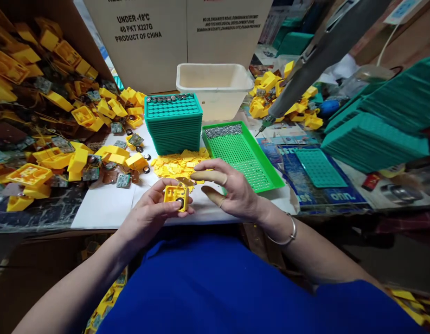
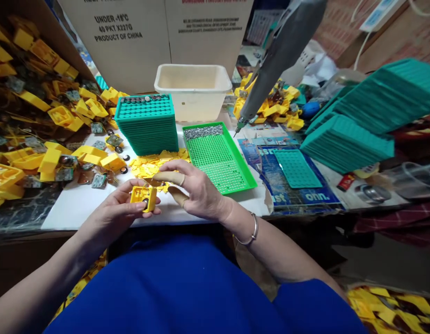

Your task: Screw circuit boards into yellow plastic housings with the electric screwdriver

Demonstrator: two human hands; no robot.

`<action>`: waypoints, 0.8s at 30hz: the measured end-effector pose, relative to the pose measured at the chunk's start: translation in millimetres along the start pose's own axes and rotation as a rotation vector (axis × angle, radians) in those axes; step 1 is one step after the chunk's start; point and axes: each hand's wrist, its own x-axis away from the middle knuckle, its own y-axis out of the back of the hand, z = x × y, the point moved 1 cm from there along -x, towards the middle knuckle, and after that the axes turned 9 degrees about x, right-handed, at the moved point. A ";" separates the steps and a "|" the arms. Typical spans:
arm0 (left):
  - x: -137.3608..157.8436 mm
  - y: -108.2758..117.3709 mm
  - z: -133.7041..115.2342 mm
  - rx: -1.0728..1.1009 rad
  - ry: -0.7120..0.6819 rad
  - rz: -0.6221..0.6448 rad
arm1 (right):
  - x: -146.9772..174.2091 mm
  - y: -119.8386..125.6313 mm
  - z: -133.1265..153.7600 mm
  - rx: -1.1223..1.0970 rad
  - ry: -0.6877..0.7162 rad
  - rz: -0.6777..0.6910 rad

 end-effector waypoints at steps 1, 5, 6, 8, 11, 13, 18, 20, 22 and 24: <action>1.2 0.4 -1.0 0.014 0.028 0.038 | 0.4 -2.0 -1.1 0.002 0.028 0.037; 3.7 1.7 -2.0 0.078 0.135 0.191 | -1.1 -7.3 -4.3 -0.124 0.098 0.051; 3.9 1.8 -1.7 0.081 0.145 0.195 | -1.7 -7.5 -4.7 -0.148 0.104 0.035; 3.5 1.3 -0.1 0.062 0.131 0.148 | -2.2 -7.2 -4.6 -0.136 0.101 -0.003; -0.4 -2.3 5.3 -0.013 0.019 0.019 | -1.1 -6.6 -1.2 -0.024 0.059 -0.083; -5.3 -6.0 10.4 -0.046 -0.084 -0.053 | 1.1 -6.4 3.7 0.079 0.054 -0.135; -15.1 -12.4 16.4 0.038 -0.196 -0.151 | 9.4 -3.3 18.7 0.278 0.184 -0.122; -14.9 -13.0 13.9 0.060 -0.172 -0.136 | 11.6 -0.6 22.9 0.270 0.199 -0.078; -13.4 -13.1 10.3 0.071 -0.137 -0.113 | 12.8 1.6 25.5 0.231 0.191 -0.047; -12.1 -12.9 8.2 0.063 -0.102 -0.112 | 13.9 2.0 26.9 0.185 0.187 -0.033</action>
